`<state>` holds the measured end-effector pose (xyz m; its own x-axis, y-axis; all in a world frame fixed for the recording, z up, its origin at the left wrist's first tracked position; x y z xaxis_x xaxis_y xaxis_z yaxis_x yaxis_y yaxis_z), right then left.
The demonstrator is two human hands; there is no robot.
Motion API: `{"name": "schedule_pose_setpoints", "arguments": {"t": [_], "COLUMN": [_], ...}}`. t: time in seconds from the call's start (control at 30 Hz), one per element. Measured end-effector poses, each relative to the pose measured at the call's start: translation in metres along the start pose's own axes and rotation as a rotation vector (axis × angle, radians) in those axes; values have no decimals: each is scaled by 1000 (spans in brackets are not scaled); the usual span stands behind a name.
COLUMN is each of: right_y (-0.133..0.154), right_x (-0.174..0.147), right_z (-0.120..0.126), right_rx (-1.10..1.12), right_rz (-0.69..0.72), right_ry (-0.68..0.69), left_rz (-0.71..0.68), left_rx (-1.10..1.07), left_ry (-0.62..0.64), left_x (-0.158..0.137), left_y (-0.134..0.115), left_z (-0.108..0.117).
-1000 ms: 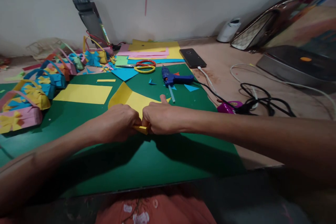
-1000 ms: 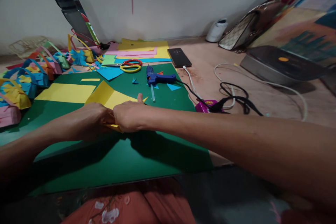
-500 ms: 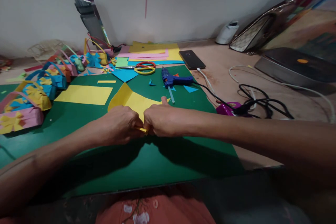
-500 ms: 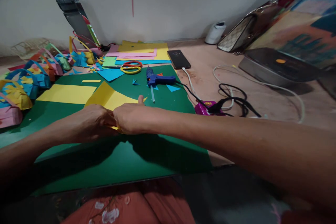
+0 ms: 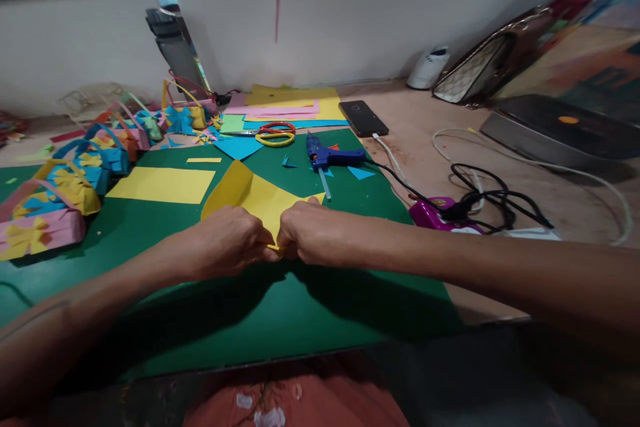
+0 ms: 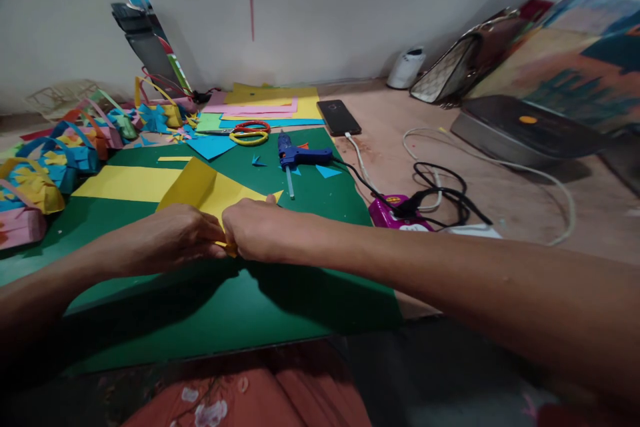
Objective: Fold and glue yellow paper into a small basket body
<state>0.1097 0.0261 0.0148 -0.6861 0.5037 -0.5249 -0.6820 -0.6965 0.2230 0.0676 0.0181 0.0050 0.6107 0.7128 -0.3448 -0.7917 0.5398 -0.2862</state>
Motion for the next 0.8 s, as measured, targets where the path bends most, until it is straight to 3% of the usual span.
{"name": "schedule_pose_setpoints", "arguments": {"t": [0.6,0.8], "right_y": [3,2], "right_x": [-4,-1], "right_z": [1,2], "right_rx": [0,23], "right_rz": [-13,5], "right_ry": [13,-43], "left_rz": [-64,-111], "left_rx": [-77,-136], "left_ry": [-10,-65], "left_x": [1,2], "left_y": [1,3], "left_z": [-2,-2]}}
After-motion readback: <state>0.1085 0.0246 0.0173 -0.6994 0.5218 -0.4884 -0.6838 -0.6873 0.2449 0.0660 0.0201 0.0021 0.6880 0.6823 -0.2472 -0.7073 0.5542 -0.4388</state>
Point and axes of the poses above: each hand's wrist, its own x-axis towards the middle knuckle, its own z-axis out of the back of the hand, y = z × x, the point moved 8 cm from there along x, towards the middle knuckle, and after that the axes turned 1 degree about -z, right-handed, at the moved point
